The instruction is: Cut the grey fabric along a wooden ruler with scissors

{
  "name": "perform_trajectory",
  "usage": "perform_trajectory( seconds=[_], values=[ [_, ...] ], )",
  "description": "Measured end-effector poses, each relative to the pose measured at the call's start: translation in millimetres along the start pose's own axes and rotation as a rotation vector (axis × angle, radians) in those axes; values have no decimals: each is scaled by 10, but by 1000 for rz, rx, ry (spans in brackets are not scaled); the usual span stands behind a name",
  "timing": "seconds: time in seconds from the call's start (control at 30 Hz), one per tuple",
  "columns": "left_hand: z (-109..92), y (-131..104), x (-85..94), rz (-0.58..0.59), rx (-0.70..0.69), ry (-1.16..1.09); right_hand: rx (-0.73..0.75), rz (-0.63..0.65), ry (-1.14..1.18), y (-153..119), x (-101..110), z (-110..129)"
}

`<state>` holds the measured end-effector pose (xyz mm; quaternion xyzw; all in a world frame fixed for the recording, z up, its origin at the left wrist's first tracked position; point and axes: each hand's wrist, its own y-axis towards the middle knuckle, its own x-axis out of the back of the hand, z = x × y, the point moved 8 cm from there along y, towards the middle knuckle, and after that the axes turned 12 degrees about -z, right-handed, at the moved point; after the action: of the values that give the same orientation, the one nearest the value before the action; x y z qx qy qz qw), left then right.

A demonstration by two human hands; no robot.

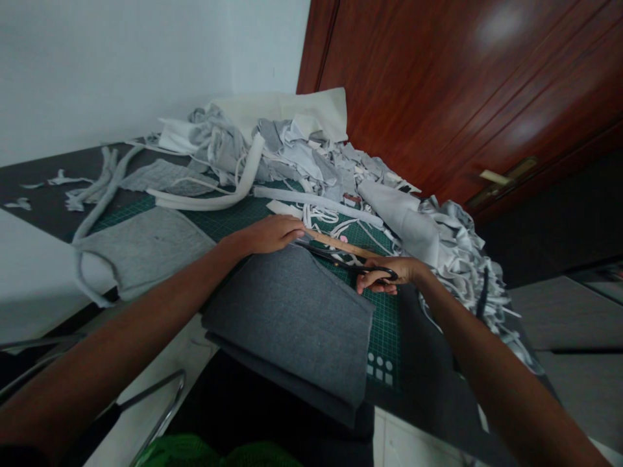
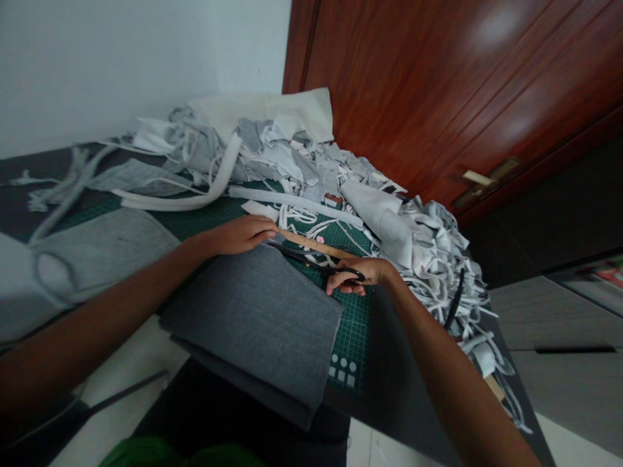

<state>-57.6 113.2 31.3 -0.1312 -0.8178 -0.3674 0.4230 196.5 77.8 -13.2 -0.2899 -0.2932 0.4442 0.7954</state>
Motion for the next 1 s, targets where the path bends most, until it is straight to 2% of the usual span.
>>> perform_trajectory(
  seconds=[0.33,1.0],
  values=[
    [-2,-1,-16,-1,-20,14,-13,-12,-15,-9,-7,12],
    [-22,10,-8,3,-12,0,-30,65,27,-7,18,-27]
  ],
)
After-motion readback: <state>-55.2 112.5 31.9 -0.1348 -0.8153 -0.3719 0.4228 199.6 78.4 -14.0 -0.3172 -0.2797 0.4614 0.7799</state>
